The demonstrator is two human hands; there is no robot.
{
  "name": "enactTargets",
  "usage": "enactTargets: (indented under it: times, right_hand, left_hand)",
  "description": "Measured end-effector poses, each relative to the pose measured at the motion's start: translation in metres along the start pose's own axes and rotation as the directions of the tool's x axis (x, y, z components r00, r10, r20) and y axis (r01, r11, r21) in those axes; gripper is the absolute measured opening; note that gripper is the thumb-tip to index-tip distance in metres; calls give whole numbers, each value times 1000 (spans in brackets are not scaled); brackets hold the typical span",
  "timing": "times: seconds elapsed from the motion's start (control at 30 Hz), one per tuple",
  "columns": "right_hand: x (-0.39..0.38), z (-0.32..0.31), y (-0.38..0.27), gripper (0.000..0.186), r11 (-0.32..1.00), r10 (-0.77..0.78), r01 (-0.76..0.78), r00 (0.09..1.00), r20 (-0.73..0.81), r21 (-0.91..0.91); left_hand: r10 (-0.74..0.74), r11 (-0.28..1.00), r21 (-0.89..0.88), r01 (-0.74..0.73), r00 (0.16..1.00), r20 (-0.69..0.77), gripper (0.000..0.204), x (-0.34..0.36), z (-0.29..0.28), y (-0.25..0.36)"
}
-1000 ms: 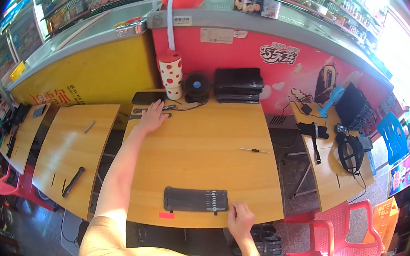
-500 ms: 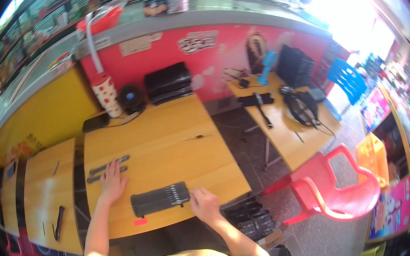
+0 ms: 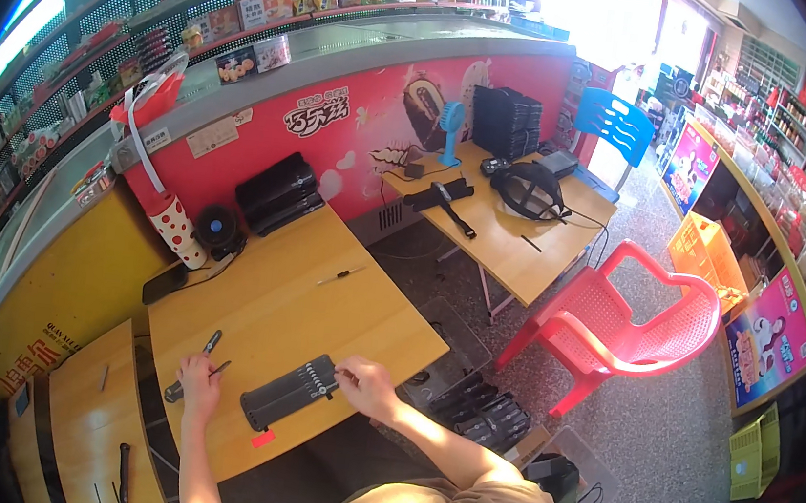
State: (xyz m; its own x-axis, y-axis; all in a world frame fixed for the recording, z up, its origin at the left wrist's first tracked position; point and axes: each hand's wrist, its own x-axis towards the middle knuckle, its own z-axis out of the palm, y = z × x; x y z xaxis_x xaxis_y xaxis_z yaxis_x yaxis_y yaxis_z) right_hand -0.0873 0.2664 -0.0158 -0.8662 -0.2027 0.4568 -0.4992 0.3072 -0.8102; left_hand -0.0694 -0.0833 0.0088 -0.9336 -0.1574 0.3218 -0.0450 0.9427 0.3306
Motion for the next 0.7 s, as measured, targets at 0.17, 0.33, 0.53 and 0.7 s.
enactTargets:
  times: [0.17, 0.33, 0.53, 0.7]
  right_hand:
    - [7, -13, -89, 47, 962, -216, 172, 954, 206, 212]
    - [-8, -17, -78, 30, 909, -416, 390, 855, 309, 145]
    - [-13, -12, -76, 22, 961, -273, 240, 901, 337, 135]
    - [-16, -21, -56, 22, 974, -207, 161, 922, 329, 160]
  left_hand:
    - [385, 913, -209, -352, 912, 145, 14, -48, -70, 108]
    - [372, 853, -422, -307, 925, 80, 13, -85, -66, 157]
    - [292, 852, -491, -184, 944, 154, 8, -102, -51, 155]
    - [274, 860, -477, -181, 952, 135, 22, -104, -43, 145]
